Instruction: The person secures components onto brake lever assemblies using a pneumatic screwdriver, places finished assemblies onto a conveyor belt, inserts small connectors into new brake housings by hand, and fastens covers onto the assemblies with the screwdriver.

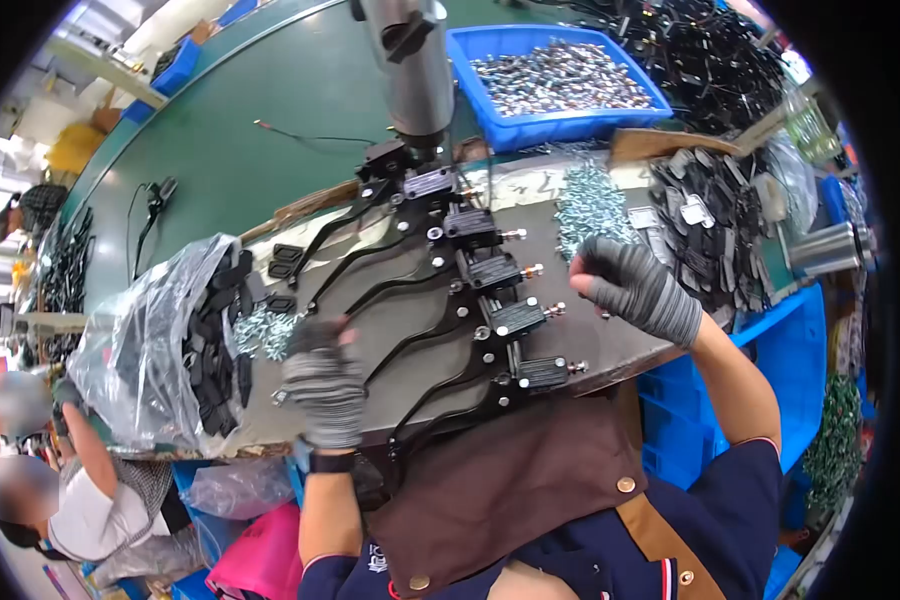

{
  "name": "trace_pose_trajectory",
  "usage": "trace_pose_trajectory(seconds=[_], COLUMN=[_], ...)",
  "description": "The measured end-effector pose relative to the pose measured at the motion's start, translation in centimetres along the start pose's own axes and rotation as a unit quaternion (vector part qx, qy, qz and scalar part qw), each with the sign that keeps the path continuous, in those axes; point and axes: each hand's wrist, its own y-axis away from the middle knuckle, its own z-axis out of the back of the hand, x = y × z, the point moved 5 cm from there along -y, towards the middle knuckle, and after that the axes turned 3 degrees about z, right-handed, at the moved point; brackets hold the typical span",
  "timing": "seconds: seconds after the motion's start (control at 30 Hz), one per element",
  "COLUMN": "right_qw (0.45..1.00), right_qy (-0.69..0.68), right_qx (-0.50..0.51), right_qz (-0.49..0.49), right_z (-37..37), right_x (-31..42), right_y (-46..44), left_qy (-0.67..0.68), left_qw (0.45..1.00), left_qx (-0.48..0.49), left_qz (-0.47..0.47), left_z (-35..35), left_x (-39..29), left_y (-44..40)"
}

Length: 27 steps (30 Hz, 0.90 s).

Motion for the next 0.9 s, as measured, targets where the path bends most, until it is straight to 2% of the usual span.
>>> trace_pose_trajectory(seconds=[0.03,0.07,0.13,0.17,0.27,0.3,0.4,0.57,0.63,0.67,0.7,0.8,0.9], right_qw=[1.000,0.990,0.913,0.914,0.874,0.874,0.895,0.943,0.997,0.995,0.995,0.986,0.982], right_qy=[0.002,0.137,0.395,0.394,0.486,0.487,0.436,0.319,0.047,-0.091,-0.090,-0.167,-0.187], right_qx=[-0.005,0.000,0.016,0.015,-0.011,-0.011,-0.057,-0.055,-0.043,-0.030,-0.023,-0.007,-0.004], right_qz=[-0.005,0.029,0.097,0.097,0.003,0.007,0.071,0.081,0.035,0.012,0.017,-0.019,-0.009], right_z=[0.4,0.6,0.1,-0.5,-2.1,-2.3,-2.1,-1.0,-1.0,-1.1,-1.0,-1.8,-2.5], right_x=[-0.9,-2.0,-3.7,-4.1,-5.3,-5.6,-6.0,-2.9,-1.9,-1.5,-0.8,0.8,1.3], right_y=[0.6,1.5,3.2,3.6,4.5,4.5,4.9,2.8,0.8,0.0,-0.7,-3.3,-4.6], left_qy=[-0.114,-0.109,-0.186,-0.186,-0.244,-0.247,-0.231,-0.211,-0.222,-0.226,-0.230,-0.181,-0.171], left_qw=[0.993,0.994,0.979,0.979,0.958,0.957,0.960,0.971,0.945,0.923,0.921,0.966,0.977], left_qx=[0.032,0.032,0.078,0.078,0.129,0.127,0.156,0.116,0.209,0.254,0.252,0.186,0.124], left_qz=[0.008,0.005,0.029,0.028,0.076,0.079,0.037,-0.008,0.116,0.181,0.189,0.013,-0.006], left_z=[0.1,0.2,-0.2,-0.3,-0.4,-0.2,-0.3,0.6,0.5,0.3,0.1,-0.4,0.0], left_x=[2.3,4.0,6.4,6.2,6.3,6.5,6.9,6.4,5.6,5.6,5.9,6.3,6.9], left_y=[0.9,1.7,2.8,2.6,2.3,2.4,2.7,2.1,1.0,1.0,1.2,1.8,2.1])
